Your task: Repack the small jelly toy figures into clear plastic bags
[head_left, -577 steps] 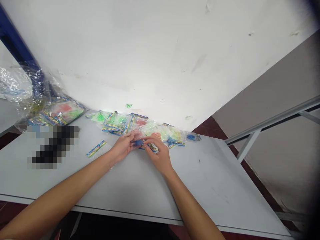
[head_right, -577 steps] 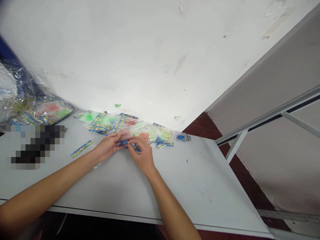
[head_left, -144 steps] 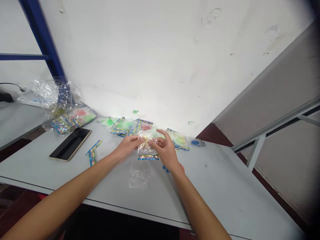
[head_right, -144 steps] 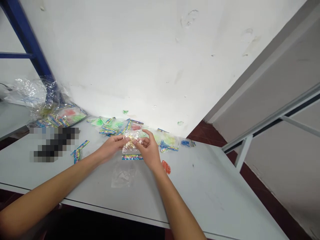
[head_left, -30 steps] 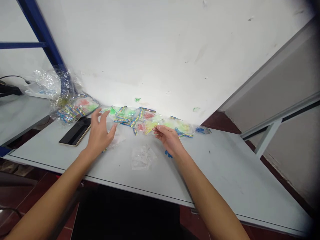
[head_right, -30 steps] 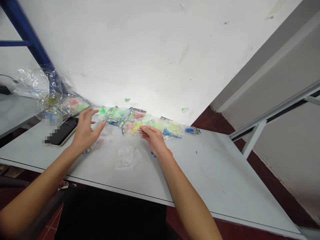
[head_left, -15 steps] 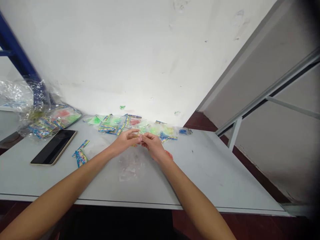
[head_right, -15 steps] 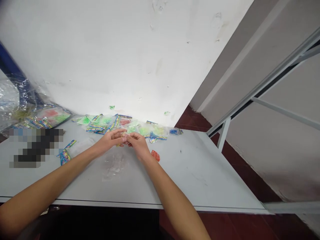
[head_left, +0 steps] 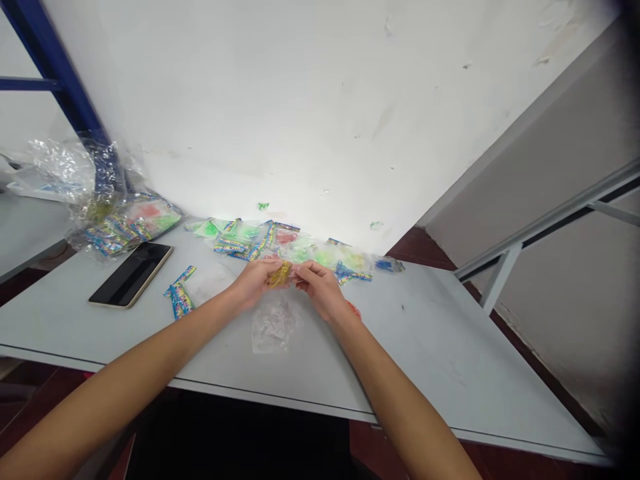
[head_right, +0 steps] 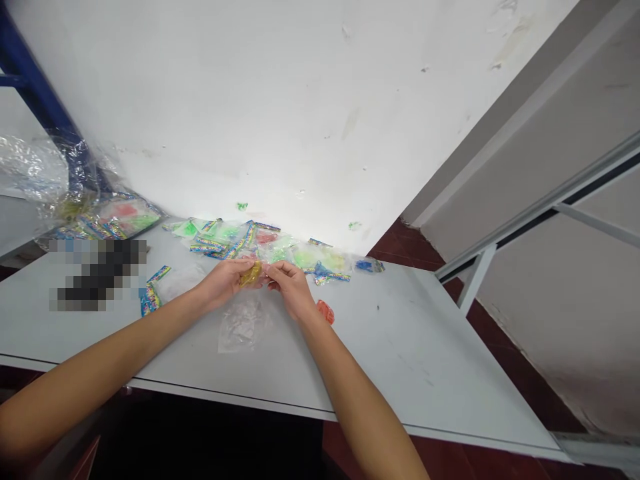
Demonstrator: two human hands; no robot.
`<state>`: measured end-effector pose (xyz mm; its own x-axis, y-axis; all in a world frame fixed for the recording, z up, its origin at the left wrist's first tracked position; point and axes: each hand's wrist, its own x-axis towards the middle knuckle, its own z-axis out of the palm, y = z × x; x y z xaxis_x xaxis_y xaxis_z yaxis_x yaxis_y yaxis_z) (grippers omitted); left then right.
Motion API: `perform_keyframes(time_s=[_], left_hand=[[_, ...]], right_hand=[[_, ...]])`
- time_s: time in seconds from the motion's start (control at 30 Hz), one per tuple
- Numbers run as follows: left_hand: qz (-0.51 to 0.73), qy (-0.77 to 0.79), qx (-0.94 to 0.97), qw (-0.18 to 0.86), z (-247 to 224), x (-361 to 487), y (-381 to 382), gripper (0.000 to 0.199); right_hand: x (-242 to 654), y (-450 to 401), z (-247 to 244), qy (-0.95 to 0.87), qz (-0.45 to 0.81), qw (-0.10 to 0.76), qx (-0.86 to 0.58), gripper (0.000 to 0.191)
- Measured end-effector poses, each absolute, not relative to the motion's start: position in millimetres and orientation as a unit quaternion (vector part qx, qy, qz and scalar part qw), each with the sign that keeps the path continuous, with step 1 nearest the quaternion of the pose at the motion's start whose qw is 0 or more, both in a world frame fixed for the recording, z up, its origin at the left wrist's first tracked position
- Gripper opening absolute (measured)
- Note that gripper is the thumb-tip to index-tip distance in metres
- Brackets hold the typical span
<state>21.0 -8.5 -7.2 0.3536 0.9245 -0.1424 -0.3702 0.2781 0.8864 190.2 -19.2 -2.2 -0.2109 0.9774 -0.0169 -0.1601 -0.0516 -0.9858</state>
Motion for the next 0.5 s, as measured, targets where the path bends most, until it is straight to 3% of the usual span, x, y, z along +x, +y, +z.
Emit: perform_keyframes(time_s=[0.23, 0.5], left_hand=[[0.401, 0.347, 0.313, 0.787, -5, 17, -6, 0.025], [0.437, 0.393, 0.342, 0.733, -14, 15, -2, 0.015]], right_hand=[[193, -18, 1, -0.447, 0.610, 0.492, -0.430, 0.034], [202, -10, -2, -0.445, 0.518, 0.517, -0.516, 0.042]])
